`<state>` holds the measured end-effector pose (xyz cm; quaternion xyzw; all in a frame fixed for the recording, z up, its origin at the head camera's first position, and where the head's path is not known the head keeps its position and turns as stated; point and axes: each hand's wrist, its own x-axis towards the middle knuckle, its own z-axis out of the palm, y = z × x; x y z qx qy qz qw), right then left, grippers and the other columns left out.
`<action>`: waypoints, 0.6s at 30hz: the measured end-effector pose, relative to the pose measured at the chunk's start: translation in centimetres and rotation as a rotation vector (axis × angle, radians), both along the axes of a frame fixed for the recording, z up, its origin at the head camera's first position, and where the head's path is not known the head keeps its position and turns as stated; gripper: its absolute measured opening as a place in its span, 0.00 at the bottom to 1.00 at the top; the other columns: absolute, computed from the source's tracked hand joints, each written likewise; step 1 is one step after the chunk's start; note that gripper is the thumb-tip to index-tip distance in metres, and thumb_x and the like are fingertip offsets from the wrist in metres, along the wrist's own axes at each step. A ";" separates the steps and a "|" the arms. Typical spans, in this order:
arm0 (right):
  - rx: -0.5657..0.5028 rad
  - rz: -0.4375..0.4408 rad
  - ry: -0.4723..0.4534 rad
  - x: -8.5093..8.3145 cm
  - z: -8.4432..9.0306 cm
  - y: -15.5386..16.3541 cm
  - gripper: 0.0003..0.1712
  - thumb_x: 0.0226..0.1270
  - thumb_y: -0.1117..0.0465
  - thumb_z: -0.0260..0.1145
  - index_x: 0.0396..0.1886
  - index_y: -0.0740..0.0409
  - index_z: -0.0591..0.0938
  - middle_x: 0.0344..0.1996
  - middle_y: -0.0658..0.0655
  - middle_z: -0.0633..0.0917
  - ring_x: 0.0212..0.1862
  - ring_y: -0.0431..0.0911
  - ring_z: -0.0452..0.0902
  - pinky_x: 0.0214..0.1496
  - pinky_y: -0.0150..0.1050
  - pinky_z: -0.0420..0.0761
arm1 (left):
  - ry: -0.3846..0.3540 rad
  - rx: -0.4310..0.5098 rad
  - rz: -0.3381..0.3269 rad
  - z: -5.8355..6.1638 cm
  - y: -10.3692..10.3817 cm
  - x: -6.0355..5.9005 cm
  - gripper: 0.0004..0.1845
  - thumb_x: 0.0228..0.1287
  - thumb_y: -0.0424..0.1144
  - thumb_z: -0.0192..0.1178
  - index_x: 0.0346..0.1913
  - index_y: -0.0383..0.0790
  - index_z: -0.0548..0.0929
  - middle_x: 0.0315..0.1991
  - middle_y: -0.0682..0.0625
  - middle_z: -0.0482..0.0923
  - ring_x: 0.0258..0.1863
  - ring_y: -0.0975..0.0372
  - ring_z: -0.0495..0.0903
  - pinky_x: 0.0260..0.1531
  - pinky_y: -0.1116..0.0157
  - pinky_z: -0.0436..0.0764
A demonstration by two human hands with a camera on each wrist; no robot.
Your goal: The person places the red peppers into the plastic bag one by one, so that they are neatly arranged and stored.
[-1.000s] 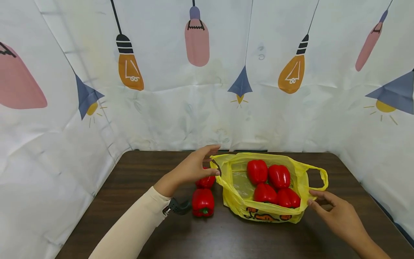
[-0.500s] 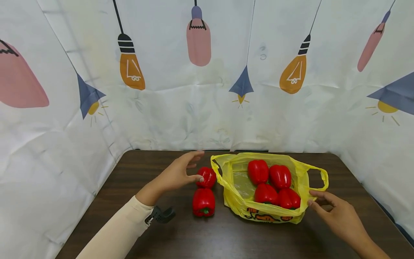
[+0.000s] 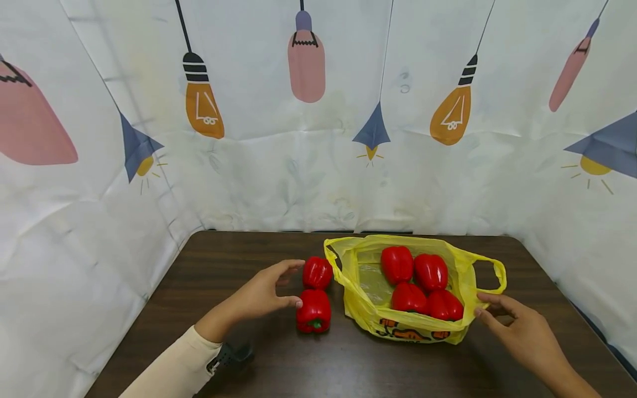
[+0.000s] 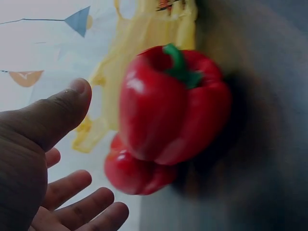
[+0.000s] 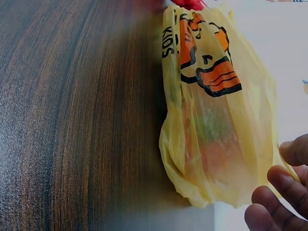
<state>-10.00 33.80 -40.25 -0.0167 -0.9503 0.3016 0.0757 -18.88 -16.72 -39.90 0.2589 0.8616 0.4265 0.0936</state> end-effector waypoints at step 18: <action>0.006 0.009 0.013 0.0 -0.1 -0.1 0.31 0.70 0.44 0.70 0.61 0.62 0.83 0.41 0.59 0.88 0.35 0.50 0.85 0.25 0.36 0.79 | -0.018 -0.073 -0.015 -3.2 0.1 2.0 0.44 0.56 0.51 0.78 0.73 0.44 0.69 0.69 0.49 0.74 0.67 0.54 0.74 0.63 0.48 0.75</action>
